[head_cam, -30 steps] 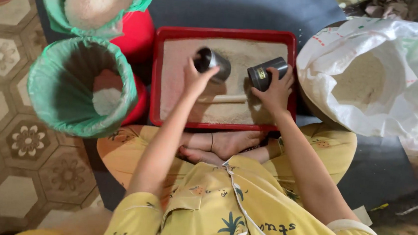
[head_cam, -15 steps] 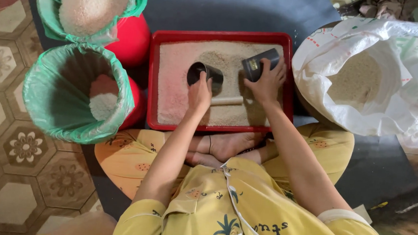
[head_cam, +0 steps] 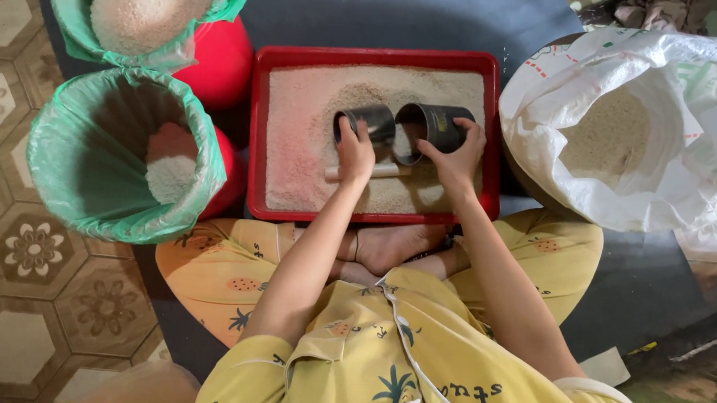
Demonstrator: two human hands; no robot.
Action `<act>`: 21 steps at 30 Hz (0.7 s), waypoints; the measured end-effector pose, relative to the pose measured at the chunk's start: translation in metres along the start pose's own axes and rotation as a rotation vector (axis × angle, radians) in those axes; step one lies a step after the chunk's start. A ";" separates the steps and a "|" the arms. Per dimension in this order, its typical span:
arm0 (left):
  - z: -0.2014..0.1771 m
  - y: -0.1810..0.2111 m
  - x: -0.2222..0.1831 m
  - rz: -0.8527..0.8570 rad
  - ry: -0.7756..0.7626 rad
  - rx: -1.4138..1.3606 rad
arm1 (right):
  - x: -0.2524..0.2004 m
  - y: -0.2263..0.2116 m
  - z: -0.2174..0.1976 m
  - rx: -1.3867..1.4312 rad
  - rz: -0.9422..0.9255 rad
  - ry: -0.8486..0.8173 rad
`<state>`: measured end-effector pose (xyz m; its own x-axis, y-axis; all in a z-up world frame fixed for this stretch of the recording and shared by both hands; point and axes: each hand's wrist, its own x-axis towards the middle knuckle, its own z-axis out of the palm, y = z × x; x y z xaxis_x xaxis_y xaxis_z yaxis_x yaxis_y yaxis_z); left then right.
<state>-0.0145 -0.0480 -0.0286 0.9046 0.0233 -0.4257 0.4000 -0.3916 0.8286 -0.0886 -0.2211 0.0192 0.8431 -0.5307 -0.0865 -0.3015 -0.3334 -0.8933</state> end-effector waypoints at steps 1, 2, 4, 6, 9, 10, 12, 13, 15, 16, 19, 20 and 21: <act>0.000 0.004 0.004 0.038 0.079 0.052 | -0.003 -0.002 -0.004 0.067 0.032 0.005; -0.001 0.008 0.007 0.039 0.076 0.051 | -0.005 -0.001 -0.008 0.066 0.032 0.008; -0.006 0.015 0.015 0.345 0.198 0.153 | -0.009 0.000 -0.015 0.147 0.119 0.013; -0.022 0.037 0.003 0.539 0.244 0.369 | -0.015 0.000 -0.020 0.179 0.114 0.022; -0.003 -0.023 0.049 0.958 0.288 0.735 | -0.017 0.001 -0.023 0.250 0.101 0.049; 0.011 -0.058 0.075 1.186 0.282 0.880 | -0.017 0.002 -0.023 0.286 0.093 0.067; 0.018 -0.072 0.068 1.267 0.265 0.907 | -0.018 -0.013 -0.025 0.274 0.083 0.079; 0.020 -0.081 0.063 1.345 0.241 0.935 | -0.021 -0.019 -0.026 0.261 0.079 0.090; 0.010 -0.066 0.045 1.370 0.277 0.937 | -0.016 -0.024 -0.021 0.255 0.019 0.107; 0.004 -0.059 0.035 1.396 0.314 0.936 | -0.015 -0.026 -0.019 0.248 -0.044 0.125; -0.002 -0.042 0.018 1.370 0.335 0.911 | -0.011 -0.042 -0.016 0.170 -0.210 0.088; -0.001 -0.045 0.020 1.368 0.337 0.911 | -0.013 -0.054 -0.013 0.170 -0.212 0.086; 0.000 -0.048 0.022 1.334 0.282 0.908 | -0.015 -0.066 -0.011 0.053 -0.307 0.096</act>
<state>-0.0133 -0.0287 -0.0777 0.5557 -0.6373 0.5339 -0.7607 -0.6489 0.0171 -0.0866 -0.1996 0.0846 0.8446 -0.4834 0.2304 -0.0137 -0.4496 -0.8931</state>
